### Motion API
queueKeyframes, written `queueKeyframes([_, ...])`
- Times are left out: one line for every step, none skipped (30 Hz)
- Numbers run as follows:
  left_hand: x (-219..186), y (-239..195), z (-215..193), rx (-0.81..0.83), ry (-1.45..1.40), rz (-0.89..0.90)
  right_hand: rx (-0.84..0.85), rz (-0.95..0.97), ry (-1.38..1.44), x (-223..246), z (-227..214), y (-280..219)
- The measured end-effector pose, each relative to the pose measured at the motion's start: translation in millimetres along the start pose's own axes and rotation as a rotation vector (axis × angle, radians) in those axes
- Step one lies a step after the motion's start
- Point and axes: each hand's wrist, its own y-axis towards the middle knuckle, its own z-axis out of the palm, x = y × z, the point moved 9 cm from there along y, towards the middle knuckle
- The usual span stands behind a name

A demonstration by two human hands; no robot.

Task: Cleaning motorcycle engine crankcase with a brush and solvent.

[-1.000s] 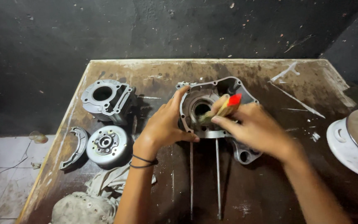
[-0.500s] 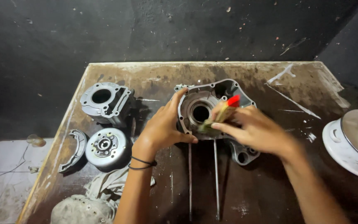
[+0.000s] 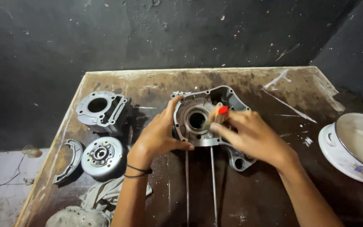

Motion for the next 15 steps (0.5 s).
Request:
queueKeyframes([0.6, 0.0, -0.1, -0.001, 0.002, -0.001, 0.0, -0.002, 0.001, -10.7, 4.9, 2.2])
queueKeyframes([-0.4, 0.1, -0.4, -0.003, -0.008, 0.011, -0.081, -0.277, 0.102, 2.5, 1.1, 0.5])
queueKeyframes([-1.0, 0.5, -0.9, -0.005, -0.018, 0.023, -0.163, -0.551, 0.204, 12.7, -4.8, -7.6])
queueKeyframes([-3.0, 1.3, -0.9, -0.005, -0.017, 0.022, -0.162, -0.552, 0.205, 11.5, -7.2, -5.0])
queueKeyframes([0.8, 1.9, 1.2, 0.032, -0.013, -0.041, -0.269, -0.52, 0.177, 7.7, -17.3, -1.8])
queueKeyframes([4.7, 2.1, 3.3, 0.069, -0.01, -0.104, -0.376, -0.488, 0.149, 3.8, -27.3, 0.6])
queueKeyframes([5.0, 2.4, 3.7, 0.071, -0.008, -0.103, -0.378, -0.486, 0.15, 10.3, -25.9, -2.6])
queueKeyframes([5.5, 2.8, 3.7, 0.068, 0.001, -0.099, -0.277, -0.367, 0.141, 8.7, -15.3, 1.8])
queueKeyframes([6.2, 1.3, 4.4, 0.063, 0.007, -0.099, -0.169, -0.25, 0.13, 6.5, -3.3, 3.6])
queueKeyframes([8.9, 0.0, 5.8, 0.062, 0.005, -0.103, -0.165, -0.251, 0.13, -0.4, 0.0, 5.0])
queueKeyframes([4.2, 0.7, 3.1, 0.03, -0.009, -0.021, -0.205, -0.531, 0.212, 14.9, -3.3, -3.4])
queueKeyframes([-1.1, 0.9, -0.1, -0.001, -0.024, 0.062, -0.24, -0.813, 0.294, 26.4, -7.5, -18.0])
queueKeyframes([-4.2, 3.4, -1.1, -0.001, -0.019, 0.076, -0.253, -0.813, 0.288, 28.7, -8.0, -13.3])
queueKeyframes([-1.1, 5.5, 0.0, 0.023, -0.014, 0.02, -0.224, -0.554, 0.197, 15.7, -1.1, 6.4])
queueKeyframes([3.5, 2.3, 3.5, 0.044, -0.016, -0.046, -0.176, -0.296, 0.108, -1.1, 8.3, 19.2])
